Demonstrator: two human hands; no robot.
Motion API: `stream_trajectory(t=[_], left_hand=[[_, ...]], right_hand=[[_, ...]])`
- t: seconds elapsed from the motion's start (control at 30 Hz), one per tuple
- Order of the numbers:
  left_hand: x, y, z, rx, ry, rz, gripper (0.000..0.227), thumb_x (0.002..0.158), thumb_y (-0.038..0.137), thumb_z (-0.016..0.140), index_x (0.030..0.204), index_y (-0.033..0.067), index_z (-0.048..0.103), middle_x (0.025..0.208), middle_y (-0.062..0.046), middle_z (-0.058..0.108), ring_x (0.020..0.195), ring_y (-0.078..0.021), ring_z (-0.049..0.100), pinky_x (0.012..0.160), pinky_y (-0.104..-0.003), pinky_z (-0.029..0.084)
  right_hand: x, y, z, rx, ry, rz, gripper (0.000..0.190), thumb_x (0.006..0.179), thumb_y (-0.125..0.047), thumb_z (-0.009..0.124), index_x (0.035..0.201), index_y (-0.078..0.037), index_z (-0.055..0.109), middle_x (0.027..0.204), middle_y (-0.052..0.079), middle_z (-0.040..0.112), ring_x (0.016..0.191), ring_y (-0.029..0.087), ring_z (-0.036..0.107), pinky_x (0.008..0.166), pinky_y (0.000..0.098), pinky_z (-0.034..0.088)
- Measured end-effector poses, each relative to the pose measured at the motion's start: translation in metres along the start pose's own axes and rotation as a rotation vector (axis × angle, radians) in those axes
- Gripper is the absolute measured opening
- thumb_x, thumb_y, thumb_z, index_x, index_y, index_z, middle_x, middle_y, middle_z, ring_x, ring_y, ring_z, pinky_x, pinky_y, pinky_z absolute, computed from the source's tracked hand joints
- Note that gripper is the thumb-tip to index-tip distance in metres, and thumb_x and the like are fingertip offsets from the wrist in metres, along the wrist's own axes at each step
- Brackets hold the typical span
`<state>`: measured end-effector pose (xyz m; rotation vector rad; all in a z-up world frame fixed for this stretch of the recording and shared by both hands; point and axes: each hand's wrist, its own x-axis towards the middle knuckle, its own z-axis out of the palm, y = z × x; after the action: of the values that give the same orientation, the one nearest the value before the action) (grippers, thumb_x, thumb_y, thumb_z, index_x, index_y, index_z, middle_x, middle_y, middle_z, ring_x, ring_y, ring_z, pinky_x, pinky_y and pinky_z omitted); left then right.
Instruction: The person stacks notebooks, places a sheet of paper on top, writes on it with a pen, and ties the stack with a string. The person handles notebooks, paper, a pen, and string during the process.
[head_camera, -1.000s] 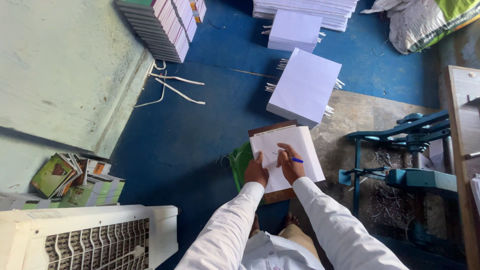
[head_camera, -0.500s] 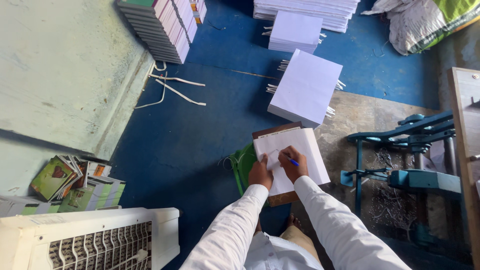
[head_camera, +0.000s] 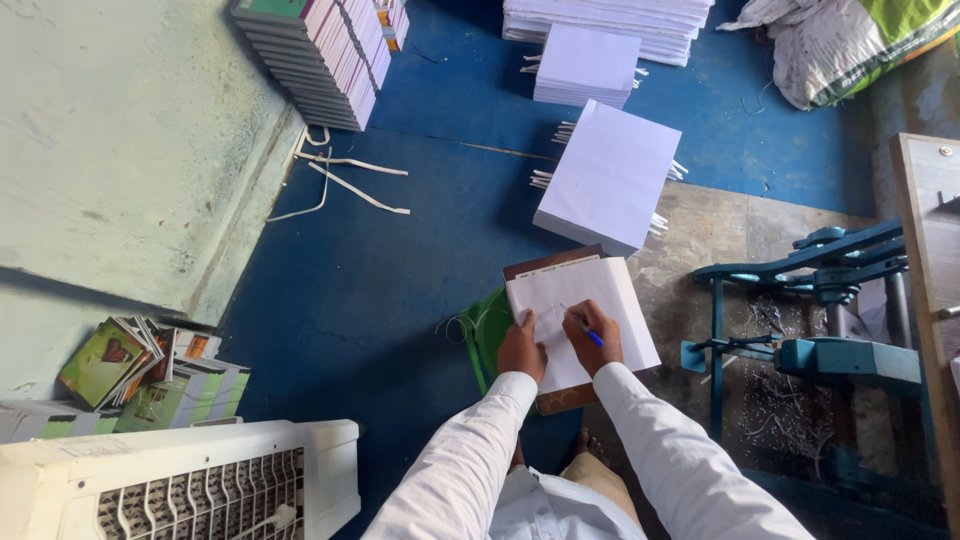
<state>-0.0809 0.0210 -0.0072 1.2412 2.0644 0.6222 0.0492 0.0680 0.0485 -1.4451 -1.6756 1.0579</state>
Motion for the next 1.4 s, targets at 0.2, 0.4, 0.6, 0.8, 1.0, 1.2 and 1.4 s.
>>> stream_trajectory(t=[0.2, 0.4, 0.6, 0.8, 1.0, 1.2, 1.4], left_hand=[[0.001, 0.001, -0.001, 0.017, -0.004, -0.017, 0.071, 0.088, 0.009, 0.072, 0.153, 0.0194, 0.046, 0.129, -0.018, 0.061, 0.116, -0.0375, 0.063, 0.097, -0.043, 0.052], [-0.002, 0.004, -0.006, 0.004, -0.016, -0.028, 0.071, 0.089, 0.009, 0.072, 0.154, 0.0211, 0.045, 0.128, -0.018, 0.062, 0.115, -0.0370, 0.063, 0.097, -0.043, 0.053], [-0.003, 0.008, -0.007, 0.039, -0.024, -0.052, 0.071, 0.089, 0.011, 0.072, 0.154, 0.0222, 0.045, 0.128, -0.017, 0.061, 0.115, -0.0365, 0.064, 0.096, -0.043, 0.053], [-0.005, 0.007, -0.007, 0.025, -0.009, -0.033, 0.072, 0.089, 0.010, 0.074, 0.154, 0.0206, 0.045, 0.126, -0.019, 0.063, 0.113, -0.0379, 0.065, 0.093, -0.044, 0.054], [-0.003, 0.005, -0.003, 0.009, 0.019, -0.015, 0.071, 0.088, 0.008, 0.074, 0.152, 0.0199, 0.047, 0.127, -0.018, 0.062, 0.113, -0.0371, 0.064, 0.092, -0.043, 0.054], [-0.003, 0.002, 0.001, 0.034, -0.017, -0.036, 0.071, 0.090, 0.010, 0.072, 0.154, 0.0208, 0.045, 0.127, -0.018, 0.063, 0.114, -0.0360, 0.064, 0.094, -0.043, 0.054], [0.000, 0.005, -0.004, 0.041, -0.003, -0.033, 0.072, 0.089, 0.010, 0.073, 0.154, 0.0209, 0.045, 0.128, -0.018, 0.061, 0.114, -0.0370, 0.064, 0.094, -0.043, 0.053]], right_hand=[[0.006, -0.001, 0.001, -0.036, -0.008, 0.004, 0.012, 0.091, -0.013, 0.071, 0.096, -0.003, 0.066, 0.083, 0.014, 0.074, 0.074, 0.022, 0.071, 0.071, 0.0342, 0.055], [0.001, -0.001, 0.000, -0.098, 0.064, 0.019, 0.014, 0.087, -0.013, 0.073, 0.094, -0.002, 0.067, 0.088, 0.013, 0.075, 0.079, 0.023, 0.073, 0.074, 0.0337, 0.056], [0.011, -0.001, -0.008, 0.008, -0.005, 0.087, 0.014, 0.089, -0.015, 0.070, 0.096, -0.002, 0.067, 0.086, 0.014, 0.075, 0.075, 0.025, 0.074, 0.071, 0.0351, 0.057], [-0.005, -0.001, -0.009, -0.130, 0.044, -0.005, 0.014, 0.086, -0.013, 0.073, 0.090, -0.001, 0.067, 0.082, 0.013, 0.075, 0.075, 0.022, 0.073, 0.071, 0.0347, 0.056], [-0.007, 0.001, -0.012, -0.079, 0.032, 0.084, 0.010, 0.088, -0.012, 0.071, 0.092, -0.003, 0.068, 0.081, 0.012, 0.075, 0.073, 0.022, 0.072, 0.070, 0.0354, 0.056], [0.004, 0.005, -0.016, -0.063, 0.041, -0.017, 0.013, 0.090, -0.014, 0.072, 0.094, -0.003, 0.066, 0.084, 0.012, 0.074, 0.075, 0.021, 0.072, 0.070, 0.0333, 0.055], [0.011, 0.004, -0.012, -0.047, 0.042, -0.056, 0.013, 0.089, -0.013, 0.072, 0.093, -0.003, 0.065, 0.082, 0.012, 0.074, 0.075, 0.021, 0.072, 0.071, 0.0343, 0.056]])
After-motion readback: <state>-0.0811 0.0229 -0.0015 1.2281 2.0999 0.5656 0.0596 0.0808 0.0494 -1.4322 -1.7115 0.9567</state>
